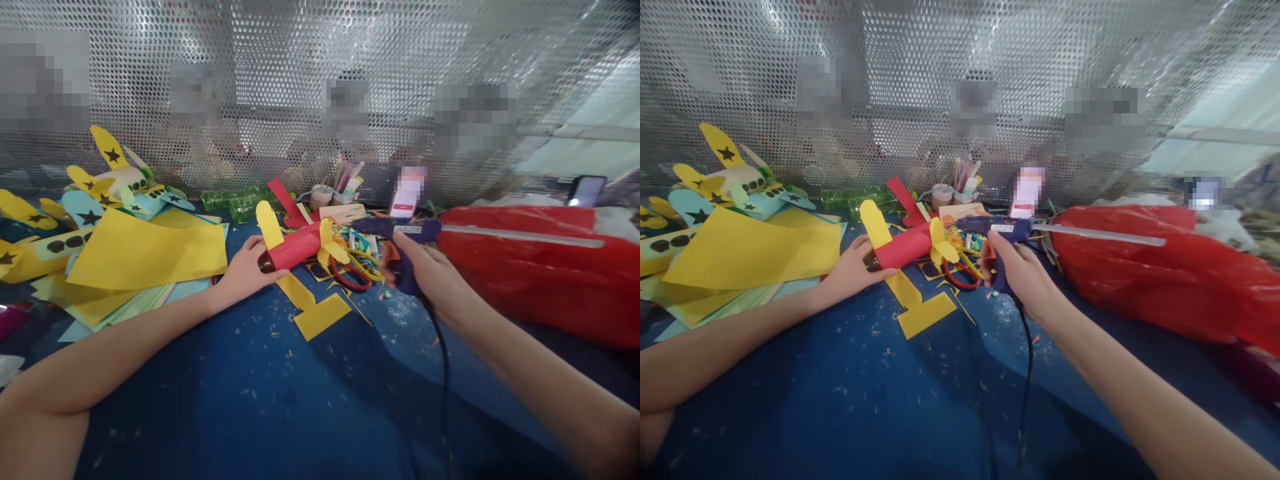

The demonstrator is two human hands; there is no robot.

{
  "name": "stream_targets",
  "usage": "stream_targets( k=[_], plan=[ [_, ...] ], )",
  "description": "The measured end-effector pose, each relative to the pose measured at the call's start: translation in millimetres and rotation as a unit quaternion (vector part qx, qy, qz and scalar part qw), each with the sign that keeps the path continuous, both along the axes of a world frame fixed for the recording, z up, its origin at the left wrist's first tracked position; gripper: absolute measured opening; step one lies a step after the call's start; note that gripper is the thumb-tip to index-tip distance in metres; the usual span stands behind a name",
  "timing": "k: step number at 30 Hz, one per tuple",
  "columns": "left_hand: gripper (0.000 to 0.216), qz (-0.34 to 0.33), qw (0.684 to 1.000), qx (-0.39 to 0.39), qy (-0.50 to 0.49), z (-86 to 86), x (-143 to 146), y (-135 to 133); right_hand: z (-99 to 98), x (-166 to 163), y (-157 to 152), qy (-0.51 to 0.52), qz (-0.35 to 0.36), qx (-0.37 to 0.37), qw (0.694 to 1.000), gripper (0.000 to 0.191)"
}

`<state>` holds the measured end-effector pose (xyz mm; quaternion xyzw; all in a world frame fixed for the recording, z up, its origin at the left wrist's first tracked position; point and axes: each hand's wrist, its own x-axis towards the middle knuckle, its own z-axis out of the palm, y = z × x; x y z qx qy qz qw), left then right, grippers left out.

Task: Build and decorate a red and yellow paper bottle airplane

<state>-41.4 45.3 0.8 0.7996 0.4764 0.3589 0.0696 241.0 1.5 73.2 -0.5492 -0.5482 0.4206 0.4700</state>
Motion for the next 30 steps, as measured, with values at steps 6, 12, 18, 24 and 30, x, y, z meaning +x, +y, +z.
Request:
stream_targets(
  k=[6, 12, 18, 24, 30],
  plan=[
    [0.051, -0.001, 1.000, 0.001, 0.010, -1.6, 0.4, -0.7, -8.1, -22.2, -17.3, -0.142, 0.106, -0.001, 0.984, 0.051],
    [0.049, -0.024, 0.999, 0.046, 0.001, -7.5, -1.3, 1.8, -13.0, -55.9, -22.6, -0.261, 0.182, 0.017, 0.948, 0.056],
    [0.043, -0.017, 0.998, 0.057, -0.001, -6.9, 0.9, 1.6, -4.1, -67.1, -25.1, -0.269, 0.181, 0.037, 0.945, 0.051],
    [0.043, -0.021, 0.999, 0.047, -0.008, -6.0, 0.7, 1.2, -3.2, -67.1, -25.3, -0.269, 0.185, 0.039, 0.945, 0.049],
    [0.045, -0.031, 0.999, 0.037, -0.012, -3.4, -0.3, -0.6, -1.4, -62.2, -24.4, -0.293, 0.152, 0.024, 0.944, 0.054]
  ],
)
